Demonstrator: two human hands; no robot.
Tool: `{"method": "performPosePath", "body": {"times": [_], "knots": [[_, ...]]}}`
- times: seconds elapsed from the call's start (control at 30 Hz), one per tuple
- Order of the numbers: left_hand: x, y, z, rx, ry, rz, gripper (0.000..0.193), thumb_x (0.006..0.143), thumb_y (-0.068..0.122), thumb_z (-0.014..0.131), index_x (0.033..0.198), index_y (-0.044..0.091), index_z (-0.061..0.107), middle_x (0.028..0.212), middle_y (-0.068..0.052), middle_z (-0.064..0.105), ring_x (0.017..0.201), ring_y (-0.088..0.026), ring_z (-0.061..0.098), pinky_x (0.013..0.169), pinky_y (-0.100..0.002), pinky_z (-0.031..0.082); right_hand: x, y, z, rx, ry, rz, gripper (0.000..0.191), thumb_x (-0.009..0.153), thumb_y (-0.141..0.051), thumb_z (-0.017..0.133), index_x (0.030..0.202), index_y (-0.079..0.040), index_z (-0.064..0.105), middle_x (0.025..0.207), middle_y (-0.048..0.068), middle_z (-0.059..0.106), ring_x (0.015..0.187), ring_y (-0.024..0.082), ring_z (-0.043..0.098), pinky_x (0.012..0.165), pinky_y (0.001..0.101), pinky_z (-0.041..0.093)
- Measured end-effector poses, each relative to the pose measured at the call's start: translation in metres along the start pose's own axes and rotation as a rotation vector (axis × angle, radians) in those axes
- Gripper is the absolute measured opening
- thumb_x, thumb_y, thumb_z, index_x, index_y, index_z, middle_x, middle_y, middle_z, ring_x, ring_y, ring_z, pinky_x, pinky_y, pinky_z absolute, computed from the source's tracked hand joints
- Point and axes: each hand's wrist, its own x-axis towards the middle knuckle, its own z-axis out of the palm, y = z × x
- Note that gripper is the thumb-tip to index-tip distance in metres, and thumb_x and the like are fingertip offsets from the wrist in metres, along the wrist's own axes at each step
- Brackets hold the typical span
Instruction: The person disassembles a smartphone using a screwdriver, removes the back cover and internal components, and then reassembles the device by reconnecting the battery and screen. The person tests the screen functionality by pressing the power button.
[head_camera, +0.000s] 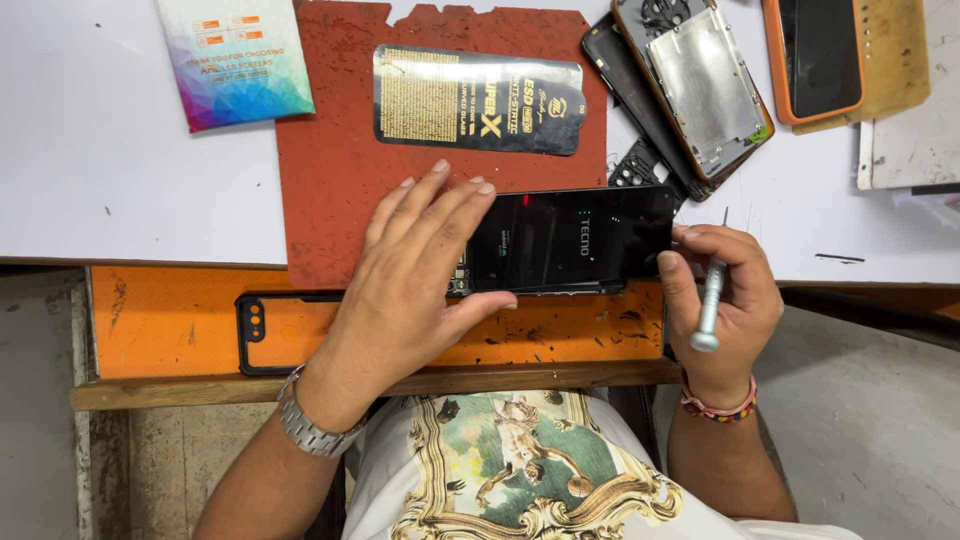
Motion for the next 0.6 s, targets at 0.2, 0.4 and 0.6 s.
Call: {"method": "performPosePath", "body": {"times": [0.2,0.4,0.6], "knots": [[-0.0060,-0.0046,-0.0004,0.012,0.009,0.039,0.093,0.077,0.045,0.086,0.150,0.006,0.044,0.152,-0.014,0.052,0.148,-0.036,0.040,0.125,-0.056,0.028,-0.0102,0.0016,-0.0019,0.128,0.032,0.009,0.008,0.109,0.004,0.069,0.114,0.002,0.062,0.114,0.012,0.068,0.106,0.015,0.071,0.094,0.0246,0.058],[-0.0064,-0.0084,-0.0032,0.017,-0.005,0.037,0.093,0.076,0.046,0.087,0.150,0.006,0.046,0.151,-0.015,0.052,0.147,-0.036,0.040,0.124,-0.056,0.028,-0.0098,-0.0025,0.0008,0.030,-0.008,-0.047,0.012,0.105,0.005,0.070,0.114,0.001,0.063,0.113,0.014,0.068,0.103,0.016,0.070,0.090,0.0251,0.058],[-0.0022,-0.0071,-0.0091,0.011,-0.029,0.028,0.091,0.075,0.043,0.088,0.148,0.005,0.048,0.149,-0.016,0.053,0.146,-0.037,0.041,0.123,-0.055,0.029,-0.0068,-0.0064,0.0005,-0.045,-0.032,-0.076,0.014,0.102,0.005,0.073,0.112,0.001,0.064,0.111,0.014,0.069,0.104,0.019,0.071,0.092,0.0274,0.058]]}}
